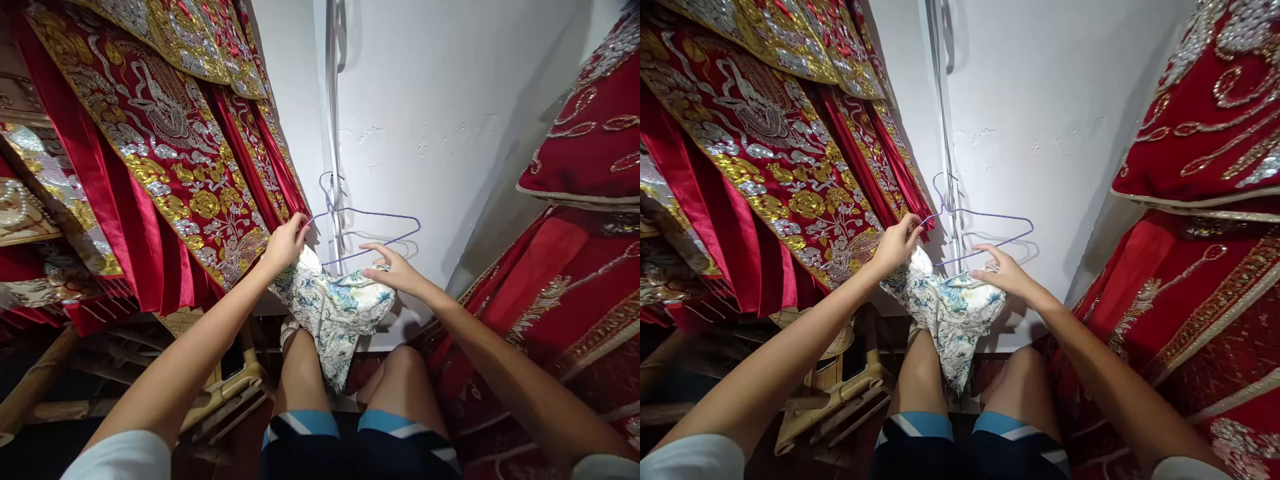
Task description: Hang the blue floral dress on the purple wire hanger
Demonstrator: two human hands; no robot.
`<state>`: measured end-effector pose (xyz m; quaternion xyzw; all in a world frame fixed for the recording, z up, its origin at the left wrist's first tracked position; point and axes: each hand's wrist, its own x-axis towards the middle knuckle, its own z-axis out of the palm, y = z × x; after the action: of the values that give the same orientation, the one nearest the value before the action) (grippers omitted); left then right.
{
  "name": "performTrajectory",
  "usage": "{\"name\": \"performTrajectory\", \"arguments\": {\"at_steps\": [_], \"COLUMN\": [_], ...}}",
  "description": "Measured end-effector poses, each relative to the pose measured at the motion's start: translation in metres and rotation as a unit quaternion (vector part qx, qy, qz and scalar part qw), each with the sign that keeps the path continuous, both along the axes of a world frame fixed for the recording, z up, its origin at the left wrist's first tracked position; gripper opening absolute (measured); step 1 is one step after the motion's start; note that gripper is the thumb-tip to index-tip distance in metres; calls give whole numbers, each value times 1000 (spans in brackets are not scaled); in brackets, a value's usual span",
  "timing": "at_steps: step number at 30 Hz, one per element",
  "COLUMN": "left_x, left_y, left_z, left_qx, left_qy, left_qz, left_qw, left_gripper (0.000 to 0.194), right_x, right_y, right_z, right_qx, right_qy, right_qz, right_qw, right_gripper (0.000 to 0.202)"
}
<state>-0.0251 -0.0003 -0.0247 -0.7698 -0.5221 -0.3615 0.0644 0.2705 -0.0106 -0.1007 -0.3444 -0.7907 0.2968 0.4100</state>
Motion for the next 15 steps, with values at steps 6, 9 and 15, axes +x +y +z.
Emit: {"name": "performTrajectory", "arguments": {"at_steps": [6, 9, 15], "left_x": [-2, 4, -26], "left_y": [-5, -5, 4], "left_z": [9, 16, 11], "left_qx": [16, 23, -15], "left_qy": [52, 79, -84], "left_qz": [-15, 9, 81], "left_qw": [998, 997, 993], "left_gripper": [18, 18, 29], "right_x": [54, 59, 72], "right_y": [36, 62, 45], "right_z": [7, 21, 47], "right_qx": [-8, -21, -218], "right_qy": [56, 36, 8], "right_qz": [-143, -185, -37], "right_qw": [988, 982, 975], "right_gripper": [112, 72, 31]}}
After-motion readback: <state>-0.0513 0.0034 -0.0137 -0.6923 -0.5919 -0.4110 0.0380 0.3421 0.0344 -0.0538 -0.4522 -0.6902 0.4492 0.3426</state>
